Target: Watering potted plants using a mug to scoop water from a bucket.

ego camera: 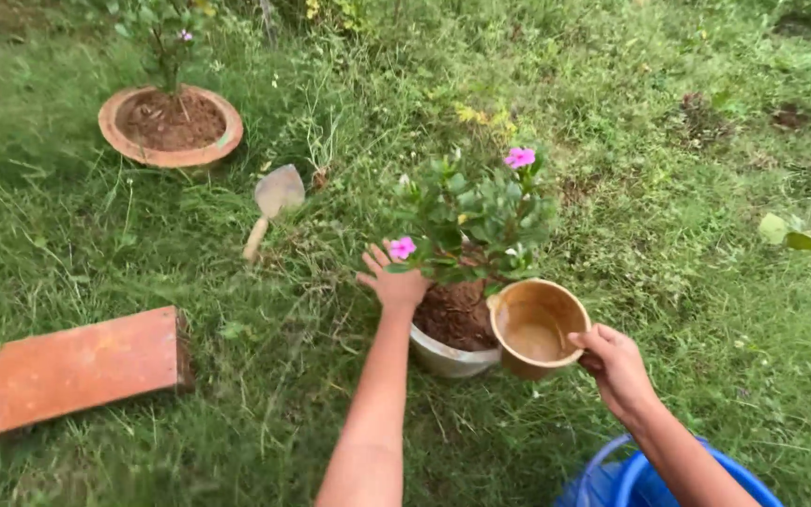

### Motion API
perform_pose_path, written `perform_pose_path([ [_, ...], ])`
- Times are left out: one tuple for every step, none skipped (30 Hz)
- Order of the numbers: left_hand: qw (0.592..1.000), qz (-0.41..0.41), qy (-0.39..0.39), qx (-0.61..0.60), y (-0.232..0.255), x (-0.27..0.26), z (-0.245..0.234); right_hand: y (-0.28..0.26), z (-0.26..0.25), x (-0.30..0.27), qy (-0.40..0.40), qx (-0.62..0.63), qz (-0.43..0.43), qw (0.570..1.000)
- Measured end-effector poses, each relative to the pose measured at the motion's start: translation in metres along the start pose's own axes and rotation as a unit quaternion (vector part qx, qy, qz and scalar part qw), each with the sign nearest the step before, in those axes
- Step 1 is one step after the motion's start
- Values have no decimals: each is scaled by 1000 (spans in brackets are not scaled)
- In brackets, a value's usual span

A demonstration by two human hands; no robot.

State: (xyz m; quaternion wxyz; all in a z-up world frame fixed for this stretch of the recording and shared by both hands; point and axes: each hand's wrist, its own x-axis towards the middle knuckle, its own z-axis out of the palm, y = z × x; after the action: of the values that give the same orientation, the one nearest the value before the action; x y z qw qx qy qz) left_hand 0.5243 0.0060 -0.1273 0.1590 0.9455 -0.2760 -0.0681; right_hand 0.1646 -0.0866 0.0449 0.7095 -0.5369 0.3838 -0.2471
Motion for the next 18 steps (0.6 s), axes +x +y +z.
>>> perform_pose_path([
  [1000,7,1,0,-3,3,-8,2,2,1,5,2,-4,1000],
  [999,-34,-14,-6,-4,6,-15,3,3,2,16,5,1,1000],
  [997,-73,-33,-13,-1,4,-18,5,-2,-2,30,5,8,1000],
  [997,-65,-36,-16,2,2,-28,2,1,-6,39,4,5,999],
  [984,-124,-95,-81,2,-2,-39,-1,3,-9,50,-13,15,999],
  [960,-182,-153,-146,3,-6,-49,-5,4,-12,61,-30,24,997],
  [960,-186,-153,-144,-3,1,-30,-6,1,-11,58,-30,27,997],
  [967,-182,-112,-136,-8,7,-12,-7,-2,-11,63,-37,26,997],
  [974,-172,-70,-126,-10,14,6,-7,-7,-13,71,-40,23,996],
  [975,-170,-71,-122,-10,9,-5,-7,-7,-13,73,-36,25,996],
  [981,-154,-66,-96,-6,4,-14,-10,-10,-12,75,-65,37,994],
  [986,-137,-62,-70,-3,-3,-23,-13,-12,-12,76,-94,50,991],
  [986,-142,-60,-71,-3,-7,-38,-12,-16,-6,71,-96,50,991],
  [992,-89,-93,-19,-3,-12,-52,-12,-20,-1,71,-105,26,992],
  [991,-37,-123,34,-5,-16,-69,-10,-23,7,67,-112,0,991],
  [991,-45,-120,35,-9,-13,-65,-7,-29,16,59,-112,0,992],
  [996,-19,-78,48,-14,-9,-63,-3,-35,25,73,-112,-11,991],
  [997,7,-36,62,-17,-5,-60,1,-41,33,87,-112,-22,990],
])
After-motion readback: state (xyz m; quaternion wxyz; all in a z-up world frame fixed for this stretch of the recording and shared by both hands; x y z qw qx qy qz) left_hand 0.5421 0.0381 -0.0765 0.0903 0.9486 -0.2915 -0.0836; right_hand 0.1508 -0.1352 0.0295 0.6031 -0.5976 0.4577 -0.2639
